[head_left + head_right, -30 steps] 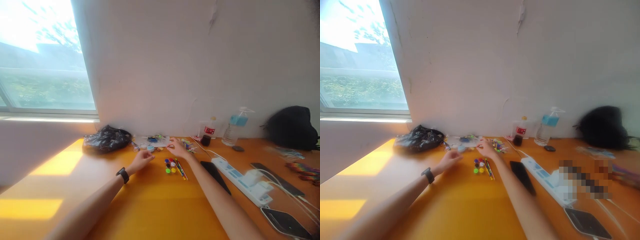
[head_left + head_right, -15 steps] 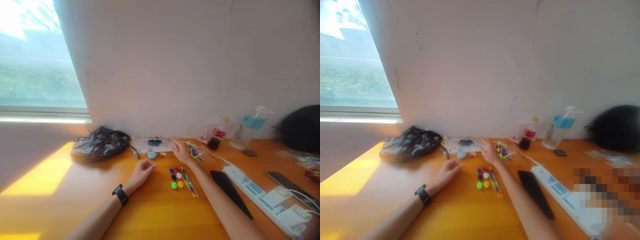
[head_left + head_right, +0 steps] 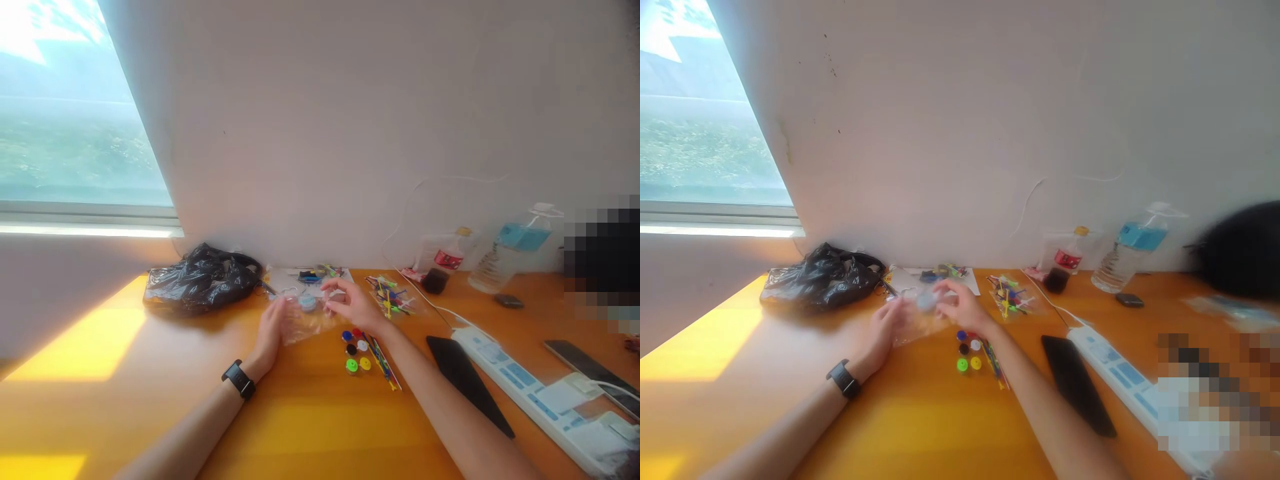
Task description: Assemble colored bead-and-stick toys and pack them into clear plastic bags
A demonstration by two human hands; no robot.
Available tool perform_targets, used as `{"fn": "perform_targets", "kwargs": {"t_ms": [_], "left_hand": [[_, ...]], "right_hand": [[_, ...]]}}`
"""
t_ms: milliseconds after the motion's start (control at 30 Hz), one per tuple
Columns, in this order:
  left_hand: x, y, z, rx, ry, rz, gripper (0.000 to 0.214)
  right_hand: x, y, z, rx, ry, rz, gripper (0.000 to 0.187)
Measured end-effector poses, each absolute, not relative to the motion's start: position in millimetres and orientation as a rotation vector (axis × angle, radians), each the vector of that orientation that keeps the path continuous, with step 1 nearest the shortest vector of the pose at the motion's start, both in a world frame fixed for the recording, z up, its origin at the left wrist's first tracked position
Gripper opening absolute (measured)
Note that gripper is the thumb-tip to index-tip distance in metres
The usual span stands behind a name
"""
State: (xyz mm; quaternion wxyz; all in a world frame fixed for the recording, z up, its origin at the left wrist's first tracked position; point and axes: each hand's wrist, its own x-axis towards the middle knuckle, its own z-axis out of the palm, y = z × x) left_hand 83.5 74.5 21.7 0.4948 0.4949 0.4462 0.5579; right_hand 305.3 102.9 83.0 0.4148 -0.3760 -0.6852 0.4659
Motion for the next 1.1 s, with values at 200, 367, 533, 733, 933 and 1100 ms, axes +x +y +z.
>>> {"fn": "perform_targets", "kwargs": {"t_ms": [200, 367, 533, 733, 933, 1100], "left_hand": [[87.2, 67.7, 33.8, 1.119, 1.226, 1.347, 0.057], [80.3, 73.1, 43.9, 1.091, 1.239, 1.500, 0.055], [76.8, 74.9, 65.5, 1.256, 1.162, 1.434, 0.051], [79.2, 62.1, 92.9, 1.578, 1.100, 1.153, 0.045], [62.3, 70.5, 103.1, 1.648, 1.249, 1.102, 0.050], [40.1, 76.3, 111.2, 1.802, 1.227, 1.020, 0.044]], "right_hand": [[312.5, 101.9, 75.9, -1.017, -1.847, 1.317, 0.029], [323.0, 106.4, 81.1, -1.002, -1.626, 1.412, 0.013], [317.0, 94.4, 93.3, -0.973, -1.610, 1.125, 0.032], [309.6, 73.3, 107.2, -1.070, -1.900, 1.118, 0.033], [310.7, 66.3, 114.4, -1.130, -1.909, 1.183, 0.032], [306.1, 61.3, 104.1, -1.156, -1.977, 1.424, 0.028]]}}
